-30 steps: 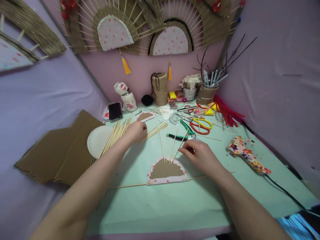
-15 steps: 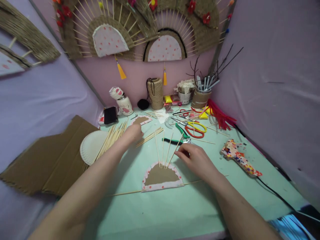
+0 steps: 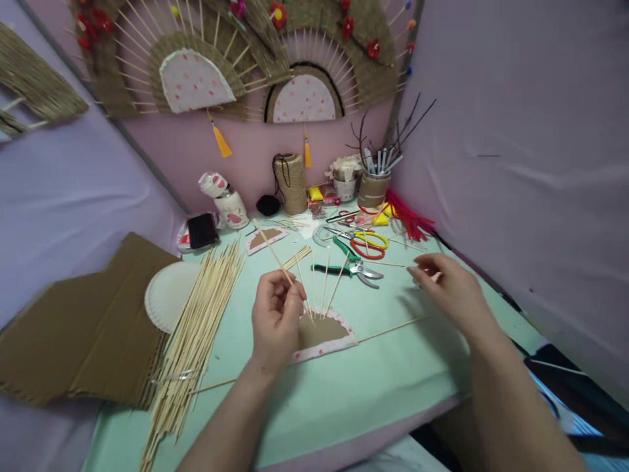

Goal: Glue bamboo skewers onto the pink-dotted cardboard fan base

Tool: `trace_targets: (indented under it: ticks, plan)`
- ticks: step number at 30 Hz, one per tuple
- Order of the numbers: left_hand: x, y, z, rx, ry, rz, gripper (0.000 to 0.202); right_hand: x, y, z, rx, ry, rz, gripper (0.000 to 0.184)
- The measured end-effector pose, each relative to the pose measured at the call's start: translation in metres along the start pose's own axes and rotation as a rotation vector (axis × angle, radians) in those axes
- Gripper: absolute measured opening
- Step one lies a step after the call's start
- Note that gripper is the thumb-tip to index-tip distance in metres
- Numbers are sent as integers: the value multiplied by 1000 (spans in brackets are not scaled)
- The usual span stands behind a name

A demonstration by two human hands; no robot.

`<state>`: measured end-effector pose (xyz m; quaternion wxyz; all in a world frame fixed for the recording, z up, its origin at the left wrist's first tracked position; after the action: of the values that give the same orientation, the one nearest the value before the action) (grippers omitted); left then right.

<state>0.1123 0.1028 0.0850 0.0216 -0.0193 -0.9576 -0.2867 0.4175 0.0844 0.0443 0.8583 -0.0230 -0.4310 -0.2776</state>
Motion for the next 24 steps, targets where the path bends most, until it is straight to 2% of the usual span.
trace_targets:
  ticks: [4,7,16,21,24]
  plan:
    - [1,-11,13,-13,-29,-103,7,17,-3,-56,-182,-442,-18,53]
    - [5,-11,15,-25,-34,-119,7,16,-6,-76,-238,-561,23,58]
    - [16,-13,12,-3,-56,-204,6,1,9,-66,-186,-508,151,60]
    - [17,-12,10,-12,-74,-218,7,-2,10,-68,-189,-584,205,46]
    - [17,-12,10,-10,-69,-235,7,-2,10,-71,-158,-590,195,41]
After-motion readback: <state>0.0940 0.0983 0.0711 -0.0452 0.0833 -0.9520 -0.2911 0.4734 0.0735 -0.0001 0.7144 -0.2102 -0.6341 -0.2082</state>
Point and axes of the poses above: each hand's wrist, its own y-axis towards the middle knuckle, its own x-axis out of the back of the hand, z = x × y, the point moved 3 cm from there along y, towards the middle knuckle, and after that the axes turned 11 degrees about -x, right-handed, at the moved point
